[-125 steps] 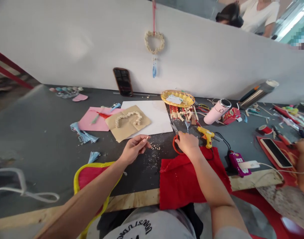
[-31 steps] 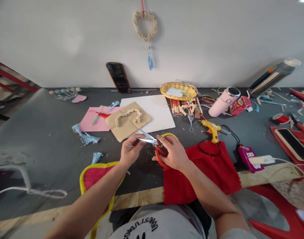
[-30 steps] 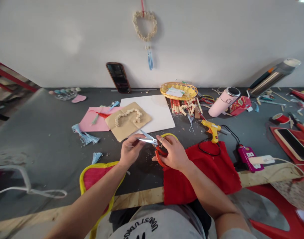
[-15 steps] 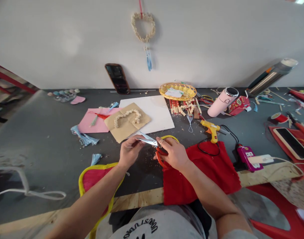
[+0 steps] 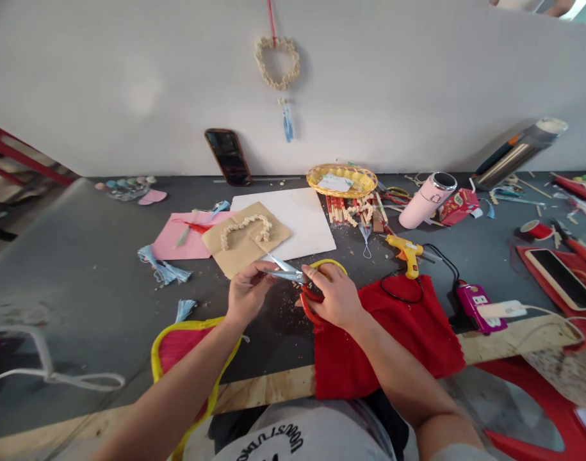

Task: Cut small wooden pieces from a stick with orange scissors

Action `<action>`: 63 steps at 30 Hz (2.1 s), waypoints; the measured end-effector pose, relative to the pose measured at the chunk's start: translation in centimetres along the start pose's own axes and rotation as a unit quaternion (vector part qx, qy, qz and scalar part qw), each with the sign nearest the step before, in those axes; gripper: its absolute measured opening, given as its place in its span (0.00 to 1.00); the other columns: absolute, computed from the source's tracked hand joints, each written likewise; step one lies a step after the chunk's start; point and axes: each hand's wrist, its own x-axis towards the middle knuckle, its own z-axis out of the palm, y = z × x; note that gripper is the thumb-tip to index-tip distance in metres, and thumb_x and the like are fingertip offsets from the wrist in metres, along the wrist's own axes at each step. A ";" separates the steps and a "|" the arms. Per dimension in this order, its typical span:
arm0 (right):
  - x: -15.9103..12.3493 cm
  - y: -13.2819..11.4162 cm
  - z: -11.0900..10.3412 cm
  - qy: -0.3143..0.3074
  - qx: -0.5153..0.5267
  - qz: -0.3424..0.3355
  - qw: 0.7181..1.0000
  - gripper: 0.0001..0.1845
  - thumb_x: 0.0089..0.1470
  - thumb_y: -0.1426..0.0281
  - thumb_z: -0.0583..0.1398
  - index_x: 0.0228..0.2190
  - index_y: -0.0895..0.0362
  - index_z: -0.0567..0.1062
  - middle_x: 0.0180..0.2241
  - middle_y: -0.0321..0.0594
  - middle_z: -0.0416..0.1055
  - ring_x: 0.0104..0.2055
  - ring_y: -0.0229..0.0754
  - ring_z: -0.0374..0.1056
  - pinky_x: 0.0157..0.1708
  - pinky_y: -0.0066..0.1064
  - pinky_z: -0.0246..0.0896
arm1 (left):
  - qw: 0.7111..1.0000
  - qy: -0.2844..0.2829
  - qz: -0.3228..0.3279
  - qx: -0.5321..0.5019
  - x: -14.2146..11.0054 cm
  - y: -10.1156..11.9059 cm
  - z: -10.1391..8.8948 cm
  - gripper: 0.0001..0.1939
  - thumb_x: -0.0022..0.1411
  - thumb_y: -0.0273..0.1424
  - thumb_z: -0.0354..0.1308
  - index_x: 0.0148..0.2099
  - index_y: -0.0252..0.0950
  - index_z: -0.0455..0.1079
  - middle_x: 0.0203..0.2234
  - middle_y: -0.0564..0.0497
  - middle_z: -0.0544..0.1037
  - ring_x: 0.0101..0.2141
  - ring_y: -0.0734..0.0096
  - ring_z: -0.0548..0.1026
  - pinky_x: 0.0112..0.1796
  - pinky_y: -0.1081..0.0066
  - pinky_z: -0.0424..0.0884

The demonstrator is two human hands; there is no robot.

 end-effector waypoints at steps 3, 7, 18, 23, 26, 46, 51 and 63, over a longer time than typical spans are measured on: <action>-0.1 0.0 0.3 0.004 -0.018 -0.007 1.000 0.35 0.51 0.53 0.65 0.56 0.54 0.69 0.41 0.47 0.70 0.47 0.50 0.68 0.49 0.43 0.70 | 0.999 0.001 0.021 0.033 0.0 0.3 0.1 0.07 0.54 0.34 0.65 0.35 0.35 0.77 0.27 0.50 0.79 0.29 0.71 0.75 0.32 0.74 0.71; -0.1 0.0 0.3 0.006 -0.037 -0.007 0.999 0.34 0.51 0.53 0.65 0.56 0.54 0.69 0.41 0.47 0.70 0.47 0.51 0.68 0.48 0.44 0.70 | 0.995 0.012 0.052 0.087 0.0 0.5 0.1 0.05 0.55 0.31 0.62 0.35 0.36 0.77 0.29 0.50 0.81 0.30 0.69 0.77 0.33 0.72 0.72; -0.4 -0.3 0.7 0.022 -0.070 -0.006 0.997 0.33 0.52 0.55 0.64 0.57 0.54 0.69 0.41 0.47 0.70 0.45 0.50 0.69 0.45 0.41 0.71 | 0.988 0.036 0.056 0.142 -0.3 0.6 0.5 0.04 0.54 0.28 0.60 0.34 0.35 0.76 0.28 0.51 0.81 0.29 0.70 0.77 0.32 0.72 0.73; -0.3 -0.3 0.7 0.020 -0.080 -0.009 0.997 0.32 0.53 0.56 0.64 0.56 0.54 0.69 0.41 0.47 0.70 0.46 0.51 0.69 0.45 0.42 0.71 | 0.994 0.037 0.038 0.094 -0.4 0.7 0.9 0.04 0.54 0.27 0.60 0.34 0.35 0.75 0.28 0.51 0.81 0.30 0.69 0.78 0.33 0.71 0.74; -0.3 -0.3 0.8 0.019 -0.084 -0.004 0.996 0.31 0.53 0.57 0.64 0.56 0.53 0.69 0.41 0.47 0.71 0.45 0.50 0.69 0.45 0.41 0.71 | 0.995 0.040 0.033 0.081 -0.4 0.9 1.0 0.03 0.53 0.27 0.61 0.32 0.35 0.75 0.28 0.51 0.80 0.30 0.69 0.77 0.35 0.71 0.74; 0.0 -0.4 -0.3 -0.025 0.056 0.002 0.998 0.37 0.51 0.52 0.64 0.59 0.53 0.65 0.46 0.48 0.69 0.51 0.51 0.67 0.51 0.43 0.68 | 0.995 -0.002 0.075 0.067 -0.2 0.4 0.2 0.07 0.59 0.35 0.61 0.35 0.38 0.77 0.31 0.48 0.79 0.33 0.67 0.75 0.36 0.69 0.71; 0.1 -0.7 -0.4 -0.024 0.080 -0.001 0.997 0.36 0.52 0.54 0.64 0.59 0.51 0.65 0.46 0.47 0.70 0.51 0.49 0.68 0.51 0.42 0.68 | 0.995 -0.020 0.079 0.052 -0.2 0.2 0.3 0.07 0.59 0.36 0.62 0.34 0.38 0.76 0.30 0.48 0.79 0.32 0.67 0.75 0.35 0.69 0.71; 0.0 -0.6 -0.6 -0.043 0.108 0.000 0.993 0.36 0.52 0.51 0.64 0.58 0.54 0.67 0.47 0.48 0.70 0.52 0.49 0.67 0.53 0.41 0.67 | 0.993 -0.021 0.097 0.064 -0.1 0.1 0.3 0.04 0.58 0.31 0.61 0.33 0.37 0.76 0.30 0.50 0.78 0.32 0.69 0.75 0.36 0.70 0.70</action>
